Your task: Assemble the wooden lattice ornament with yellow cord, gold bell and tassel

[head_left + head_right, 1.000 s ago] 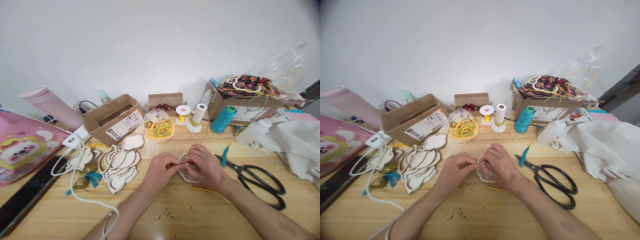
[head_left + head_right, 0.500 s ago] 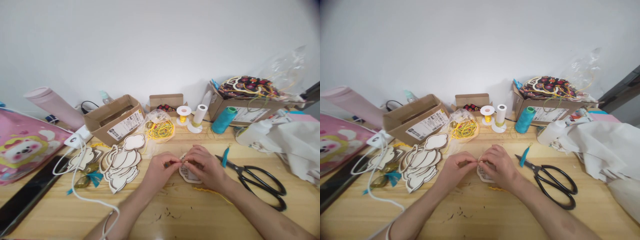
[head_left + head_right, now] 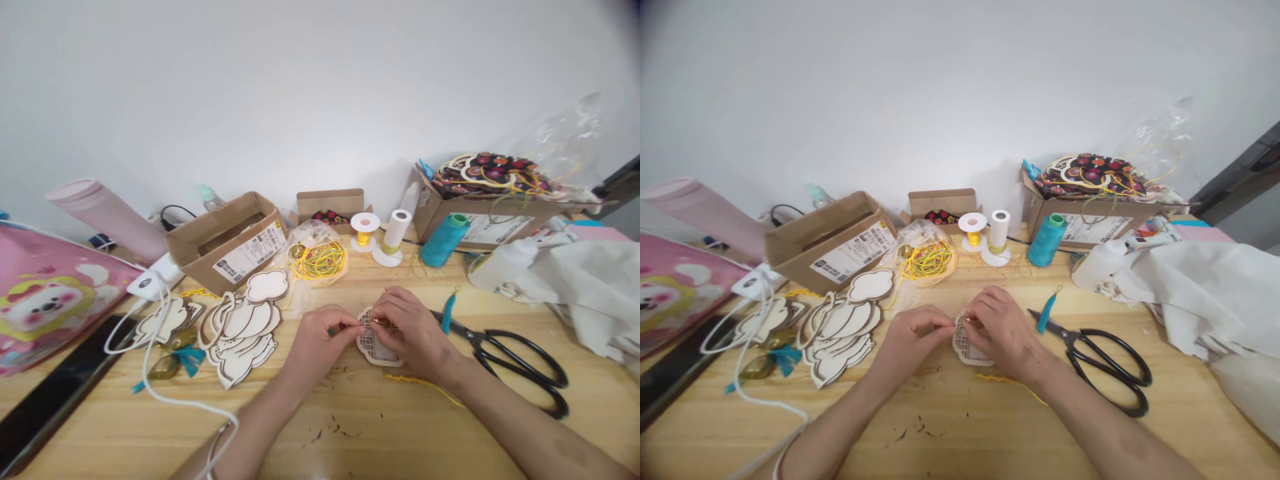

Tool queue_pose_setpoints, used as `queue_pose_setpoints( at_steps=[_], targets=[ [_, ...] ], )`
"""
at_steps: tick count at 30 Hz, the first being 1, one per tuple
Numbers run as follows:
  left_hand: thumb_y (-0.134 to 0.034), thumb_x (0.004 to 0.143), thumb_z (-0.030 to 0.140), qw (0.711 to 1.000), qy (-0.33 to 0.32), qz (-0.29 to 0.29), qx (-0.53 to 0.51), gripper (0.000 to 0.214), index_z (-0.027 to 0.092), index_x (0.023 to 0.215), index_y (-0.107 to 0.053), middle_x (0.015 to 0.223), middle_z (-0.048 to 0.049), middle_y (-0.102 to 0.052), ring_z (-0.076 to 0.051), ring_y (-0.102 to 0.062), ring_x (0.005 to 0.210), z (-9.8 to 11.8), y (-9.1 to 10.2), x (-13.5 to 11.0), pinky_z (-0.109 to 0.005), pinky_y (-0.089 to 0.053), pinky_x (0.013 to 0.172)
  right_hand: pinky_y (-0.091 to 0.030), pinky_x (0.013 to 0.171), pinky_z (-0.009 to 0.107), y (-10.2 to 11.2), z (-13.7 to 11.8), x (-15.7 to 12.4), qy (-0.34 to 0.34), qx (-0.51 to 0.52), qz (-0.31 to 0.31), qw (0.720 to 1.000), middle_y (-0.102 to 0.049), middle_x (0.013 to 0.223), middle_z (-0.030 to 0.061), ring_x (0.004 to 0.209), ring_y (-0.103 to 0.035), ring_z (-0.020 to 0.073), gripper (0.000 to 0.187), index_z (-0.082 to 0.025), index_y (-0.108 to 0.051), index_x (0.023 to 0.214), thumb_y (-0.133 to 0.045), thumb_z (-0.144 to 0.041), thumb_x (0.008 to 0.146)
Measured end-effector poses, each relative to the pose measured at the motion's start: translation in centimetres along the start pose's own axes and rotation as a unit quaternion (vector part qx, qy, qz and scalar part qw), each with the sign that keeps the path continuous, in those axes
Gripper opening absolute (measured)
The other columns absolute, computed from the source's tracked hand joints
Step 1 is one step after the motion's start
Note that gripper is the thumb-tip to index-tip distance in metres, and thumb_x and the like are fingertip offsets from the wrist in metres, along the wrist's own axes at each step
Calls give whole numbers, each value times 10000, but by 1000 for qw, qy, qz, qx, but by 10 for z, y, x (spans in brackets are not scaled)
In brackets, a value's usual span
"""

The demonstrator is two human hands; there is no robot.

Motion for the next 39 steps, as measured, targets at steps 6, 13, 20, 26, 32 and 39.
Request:
queue_pose_setpoints(
  at_steps=[6, 13, 20, 26, 32, 39],
  targets=[
    [-608, 708, 238, 1000, 2, -1, -7, 86, 180, 669, -659, 687, -18, -655, -128, -571, 642, -1, 0, 1, -231, -434, 624, -406, 679, 319, 4, -2, 2, -26, 58, 12, 998, -584, 667, 29, 691, -479, 152, 68, -178, -552, 734, -514, -176, 791],
    [-516, 754, 184, 999, -32, -21, -22, 141, 167, 720, -651, 716, -33, -643, -133, -574, 684, 6, 4, -2, -231, -433, 653, -416, 716, 309, 2, 3, -1, -55, 83, -1, 995, -605, 753, 30, 759, -511, 147, 119, -195, -594, 831, -476, -201, 829],
    [-533, 757, 261, 998, 11, 6, -57, 170, 167, 867, -621, 806, -35, -624, -134, -566, 739, -4, -1, 1, -240, -449, 682, -412, 709, 320, 3, 4, 1, -22, 78, 5, 997, -625, 752, 35, 741, -513, 151, 126, -190, -609, 851, -487, -213, 828],
    [-546, 741, 261, 998, 12, 4, -61, 130, 165, 716, -630, 720, -21, -629, -129, -561, 690, -4, -3, 2, -231, -439, 652, -388, 765, 360, 1, -2, 3, 12, 42, -5, 999, -645, 707, 25, 711, -524, 153, 80, -194, -613, 773, -540, -217, 795],
    [-569, 718, 314, 980, 118, -20, -156, 181, 147, 703, -636, 666, -1, -643, -110, -544, 605, -5, -6, 3, -209, -420, 583, -369, 801, 371, 1, 4, 0, -3, 19, 17, 1000, -645, 709, 15, 714, -530, 151, 70, -217, -625, 791, -582, -267, 767],
    [-622, 662, 261, 954, 183, -32, -234, 144, 127, 608, -623, 544, 34, -583, -68, -472, 519, 1, -3, 6, -180, -375, 539, -360, 811, 364, 3, 0, 0, -2, 20, 11, 1000, -634, 714, 11, 715, -516, 148, 87, -206, -610, 840, -551, -242, 787]
  ],
)
Point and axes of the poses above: each hand's wrist, its own x-axis towards the middle knuckle, its own y-axis out of the back of the hand, z = x × y, the point moved 1 cm from there along x, towards the middle knuckle
